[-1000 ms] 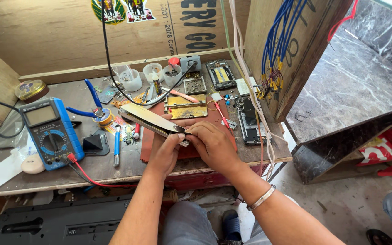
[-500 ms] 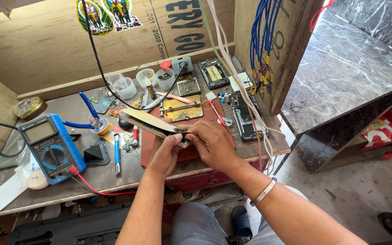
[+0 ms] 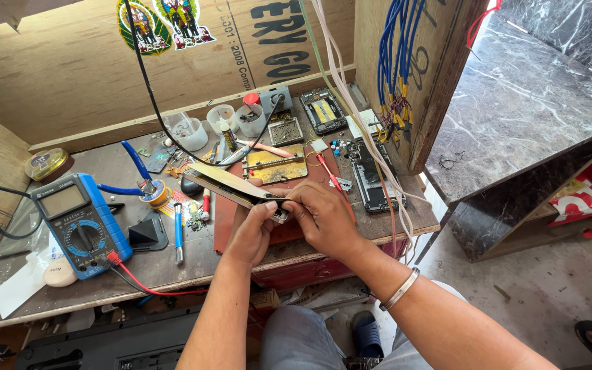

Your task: The person disassembles a smartphone, removes the back cover, and sprays a cleaning agent into the internal components. They then reassemble the device by aligning and snapping the back cover back into place.

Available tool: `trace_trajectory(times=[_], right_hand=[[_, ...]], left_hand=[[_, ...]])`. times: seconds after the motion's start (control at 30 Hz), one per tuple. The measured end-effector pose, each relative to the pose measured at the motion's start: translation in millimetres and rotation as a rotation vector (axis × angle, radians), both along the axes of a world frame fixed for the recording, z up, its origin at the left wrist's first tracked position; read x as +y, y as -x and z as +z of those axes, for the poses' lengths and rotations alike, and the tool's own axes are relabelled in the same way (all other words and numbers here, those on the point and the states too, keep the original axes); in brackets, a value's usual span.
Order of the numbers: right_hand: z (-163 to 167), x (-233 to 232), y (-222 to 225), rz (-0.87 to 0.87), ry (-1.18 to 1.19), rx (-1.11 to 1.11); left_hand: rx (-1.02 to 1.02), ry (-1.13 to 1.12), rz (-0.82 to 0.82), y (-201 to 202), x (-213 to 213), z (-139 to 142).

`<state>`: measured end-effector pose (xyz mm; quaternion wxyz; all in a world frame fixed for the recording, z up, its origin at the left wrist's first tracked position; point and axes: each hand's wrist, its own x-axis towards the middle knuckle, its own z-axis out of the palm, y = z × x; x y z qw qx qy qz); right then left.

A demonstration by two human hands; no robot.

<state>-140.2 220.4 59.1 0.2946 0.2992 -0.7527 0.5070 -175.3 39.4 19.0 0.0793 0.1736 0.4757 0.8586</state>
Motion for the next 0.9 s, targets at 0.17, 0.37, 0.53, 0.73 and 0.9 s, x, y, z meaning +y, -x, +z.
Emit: trace_trajectory(times=[0.17, 0.37, 0.53, 0.73, 0.9], right_hand=[[-0.5, -0.1, -0.7, -0.005, 0.009, -0.026], [-0.3, -1.5, -1.3, -0.007, 0.01, -0.032], [-0.3, -1.8, 0.4, 0.005, 0.014, -0.018], [-0.9, -0.5, 2.2, 0.003, 0.026, -0.022], [-0.7, -1.2, 1.2, 0.0, 0.033, -0.042]], left_hand=[[-0.014, -0.001, 0.011, -1.1, 0.7, 1.6], [-0.013, 0.012, 0.005, -1.1, -1.0, 0.7], [-0.018, 0.012, 0.012, 0.9, -1.3, -0.6], [-0.002, -0.001, 0.006, 1.9, 1.4, -0.5], [-0.008, -0.002, 0.007, 1.6, 1.2, -0.4]])
